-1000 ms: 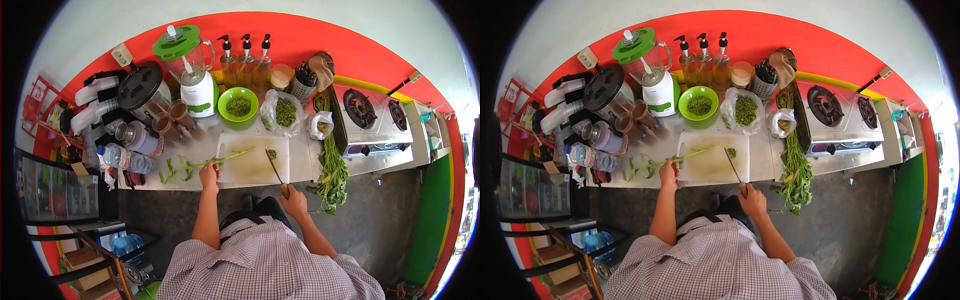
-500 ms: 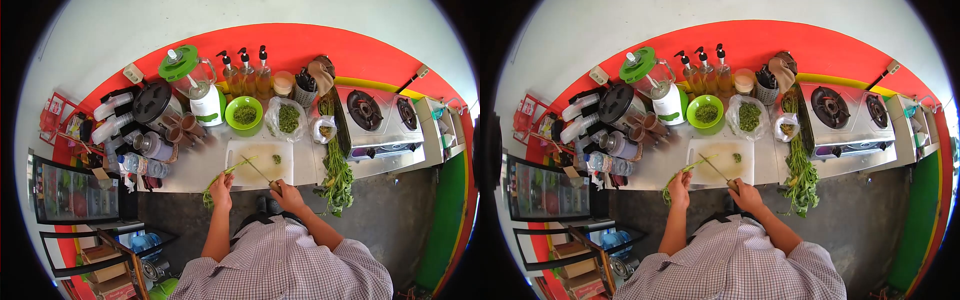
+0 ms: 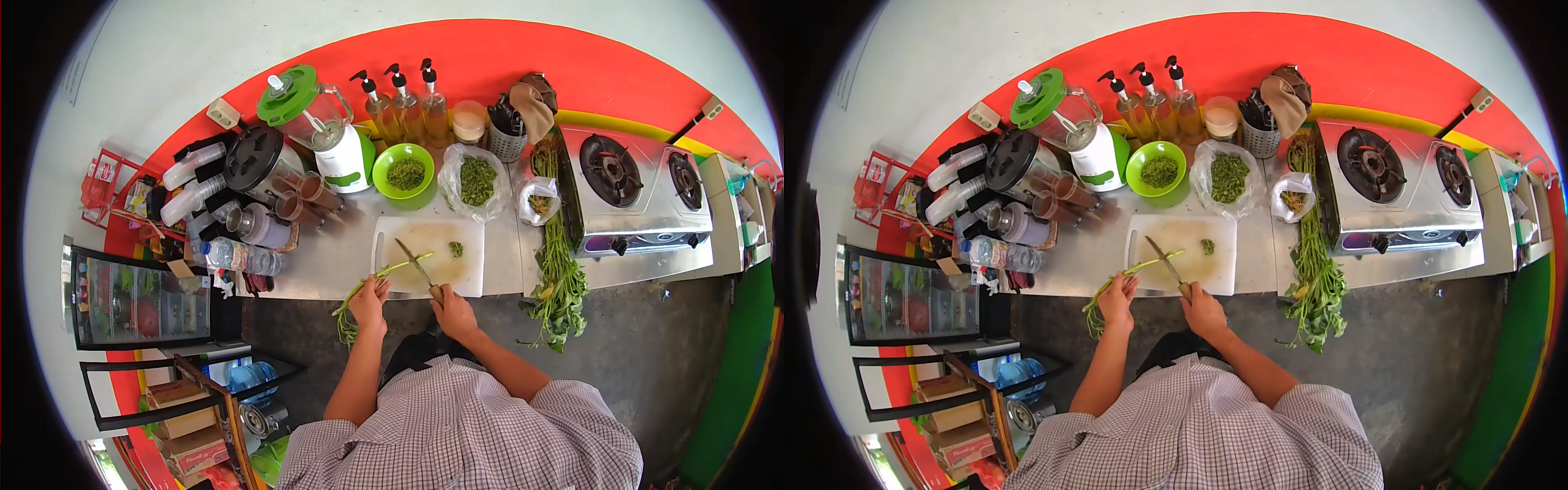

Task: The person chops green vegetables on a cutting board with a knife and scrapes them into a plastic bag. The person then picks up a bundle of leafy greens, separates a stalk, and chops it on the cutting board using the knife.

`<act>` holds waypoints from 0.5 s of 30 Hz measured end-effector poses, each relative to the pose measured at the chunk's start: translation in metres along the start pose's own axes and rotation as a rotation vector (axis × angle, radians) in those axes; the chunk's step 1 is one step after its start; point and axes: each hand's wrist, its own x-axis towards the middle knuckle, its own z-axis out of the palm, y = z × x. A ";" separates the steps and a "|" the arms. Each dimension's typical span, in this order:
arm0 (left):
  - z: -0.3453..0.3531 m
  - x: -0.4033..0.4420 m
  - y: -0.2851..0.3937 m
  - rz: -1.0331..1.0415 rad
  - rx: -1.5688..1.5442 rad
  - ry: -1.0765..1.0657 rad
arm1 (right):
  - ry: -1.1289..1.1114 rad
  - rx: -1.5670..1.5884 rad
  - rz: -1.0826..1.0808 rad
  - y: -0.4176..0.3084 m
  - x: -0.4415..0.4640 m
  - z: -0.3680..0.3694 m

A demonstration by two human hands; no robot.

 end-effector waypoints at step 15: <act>-0.002 0.006 0.011 0.006 -0.021 0.085 | -0.012 -0.138 -0.083 -0.011 -0.005 0.000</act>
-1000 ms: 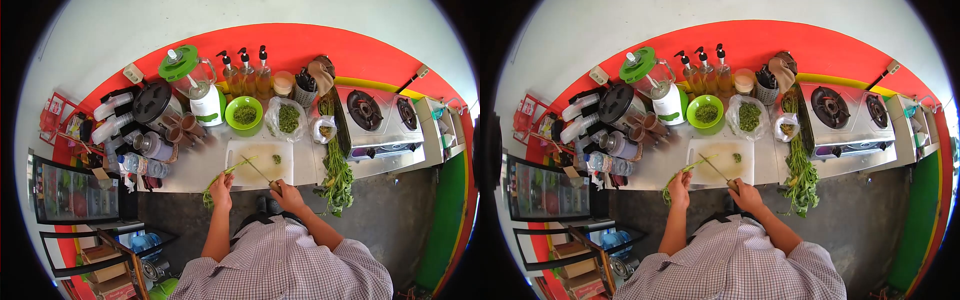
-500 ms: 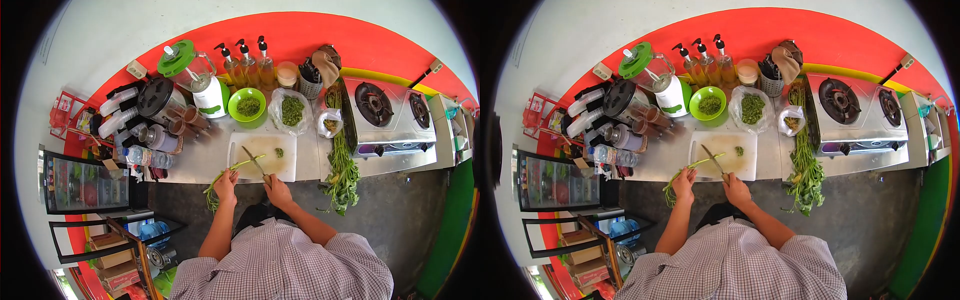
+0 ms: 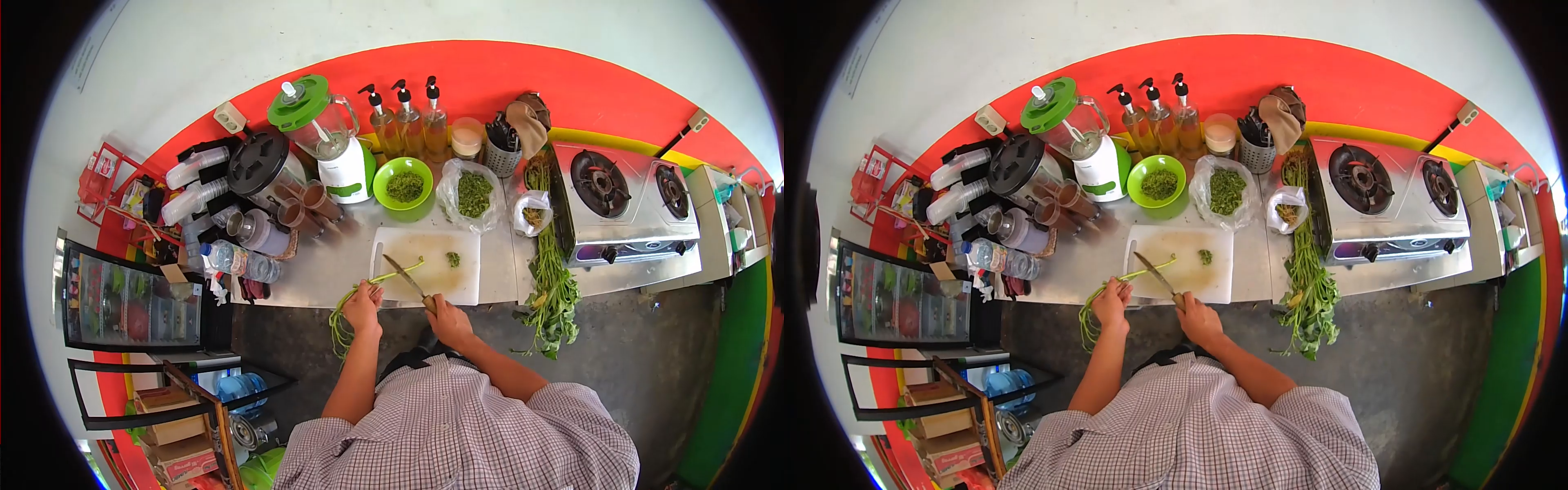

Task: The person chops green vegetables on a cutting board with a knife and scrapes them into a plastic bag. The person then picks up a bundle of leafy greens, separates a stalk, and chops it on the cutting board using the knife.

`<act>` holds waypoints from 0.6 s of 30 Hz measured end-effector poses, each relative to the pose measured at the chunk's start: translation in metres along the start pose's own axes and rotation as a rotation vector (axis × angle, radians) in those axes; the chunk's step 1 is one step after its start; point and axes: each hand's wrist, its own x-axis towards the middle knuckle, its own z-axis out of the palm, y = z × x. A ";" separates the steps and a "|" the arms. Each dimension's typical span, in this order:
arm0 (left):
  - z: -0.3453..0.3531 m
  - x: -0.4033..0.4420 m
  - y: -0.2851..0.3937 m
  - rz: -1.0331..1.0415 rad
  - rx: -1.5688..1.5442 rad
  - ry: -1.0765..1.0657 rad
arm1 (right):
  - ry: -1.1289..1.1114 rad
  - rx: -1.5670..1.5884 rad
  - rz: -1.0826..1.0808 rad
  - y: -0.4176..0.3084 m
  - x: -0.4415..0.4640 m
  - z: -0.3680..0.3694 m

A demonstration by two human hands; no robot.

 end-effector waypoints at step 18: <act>-0.004 0.020 -0.007 -0.057 -0.002 -0.012 | 0.102 -0.081 0.104 0.011 0.000 0.011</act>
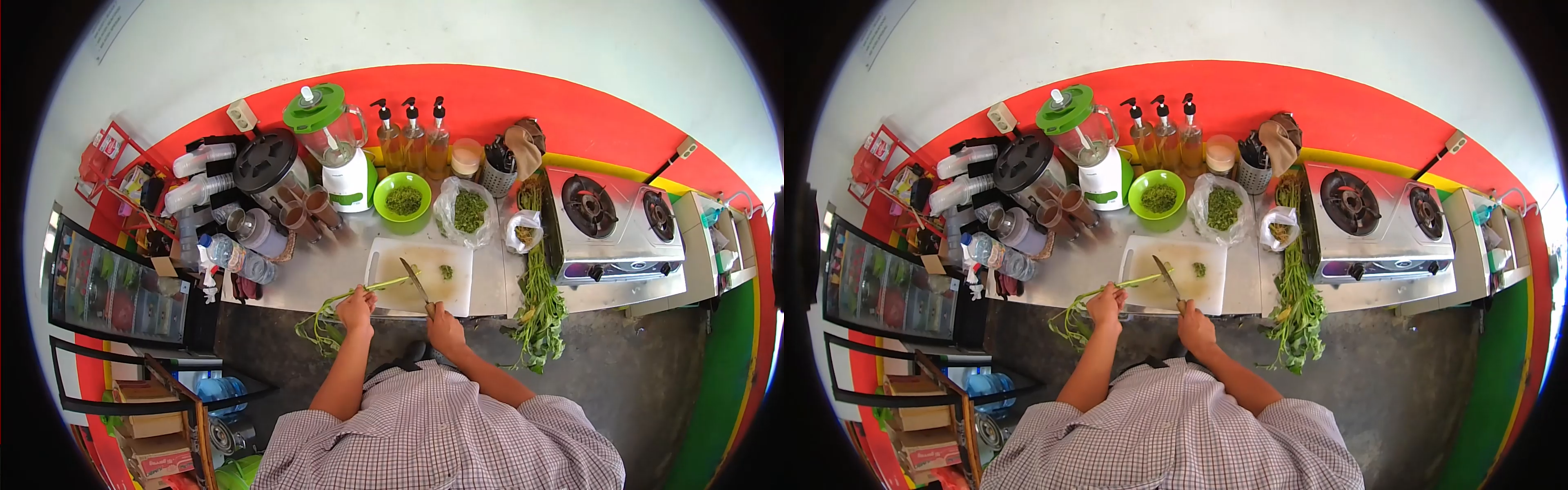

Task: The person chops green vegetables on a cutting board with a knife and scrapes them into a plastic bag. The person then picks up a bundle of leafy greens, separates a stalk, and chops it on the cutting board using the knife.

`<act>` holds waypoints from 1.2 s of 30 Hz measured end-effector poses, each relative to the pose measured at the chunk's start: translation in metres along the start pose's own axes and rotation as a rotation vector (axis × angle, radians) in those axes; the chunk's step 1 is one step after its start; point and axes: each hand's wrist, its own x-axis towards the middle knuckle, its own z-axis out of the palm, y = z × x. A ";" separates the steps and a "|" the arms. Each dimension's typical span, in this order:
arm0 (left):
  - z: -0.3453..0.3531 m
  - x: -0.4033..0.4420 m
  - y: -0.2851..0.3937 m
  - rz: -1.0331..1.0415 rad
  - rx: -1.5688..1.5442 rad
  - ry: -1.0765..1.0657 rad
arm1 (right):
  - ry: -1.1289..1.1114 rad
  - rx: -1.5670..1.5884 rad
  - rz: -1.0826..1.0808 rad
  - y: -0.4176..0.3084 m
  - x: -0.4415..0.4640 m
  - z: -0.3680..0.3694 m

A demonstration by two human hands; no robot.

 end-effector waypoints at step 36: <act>-0.005 0.013 0.002 0.272 0.305 -0.218 | -0.006 0.067 0.042 -0.020 -0.007 -0.021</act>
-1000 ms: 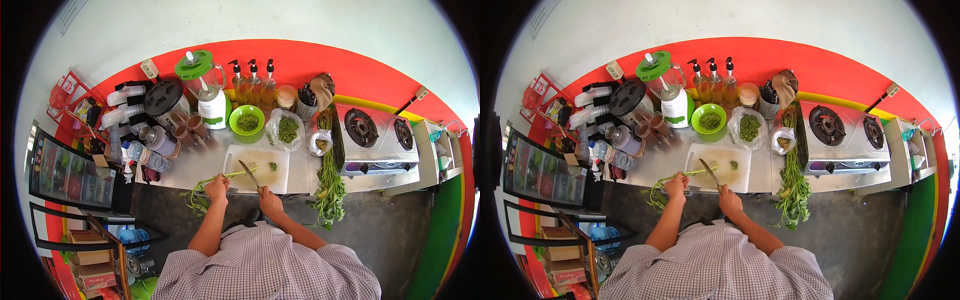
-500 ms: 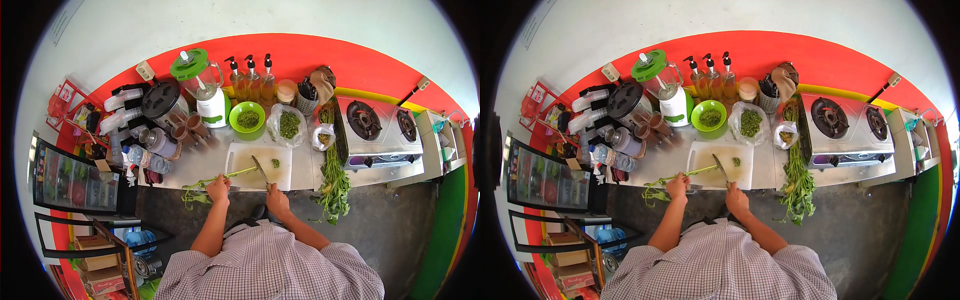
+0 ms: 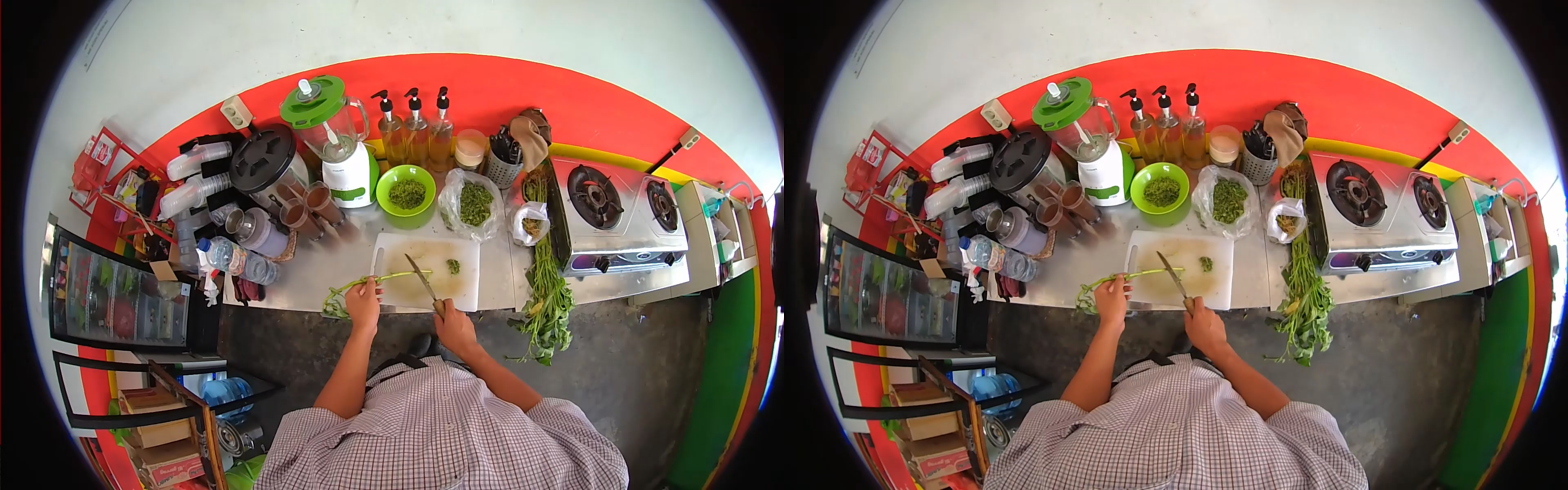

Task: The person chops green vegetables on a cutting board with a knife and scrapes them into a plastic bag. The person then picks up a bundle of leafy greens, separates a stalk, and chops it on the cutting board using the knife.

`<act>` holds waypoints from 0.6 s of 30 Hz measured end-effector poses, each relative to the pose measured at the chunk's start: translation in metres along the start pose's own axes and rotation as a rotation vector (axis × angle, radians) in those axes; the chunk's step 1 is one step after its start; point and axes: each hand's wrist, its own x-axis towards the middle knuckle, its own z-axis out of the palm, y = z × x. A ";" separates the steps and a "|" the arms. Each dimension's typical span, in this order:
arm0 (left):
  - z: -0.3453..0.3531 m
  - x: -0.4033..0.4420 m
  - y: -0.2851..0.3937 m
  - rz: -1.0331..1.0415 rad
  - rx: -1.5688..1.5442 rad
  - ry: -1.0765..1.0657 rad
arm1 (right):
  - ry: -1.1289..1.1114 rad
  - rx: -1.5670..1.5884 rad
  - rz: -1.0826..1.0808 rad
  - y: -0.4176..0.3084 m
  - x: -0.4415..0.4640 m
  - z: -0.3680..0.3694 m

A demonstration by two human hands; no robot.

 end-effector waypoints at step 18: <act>0.009 -0.004 0.008 0.067 0.020 -0.040 | -0.055 0.028 -0.190 -0.035 0.003 -0.003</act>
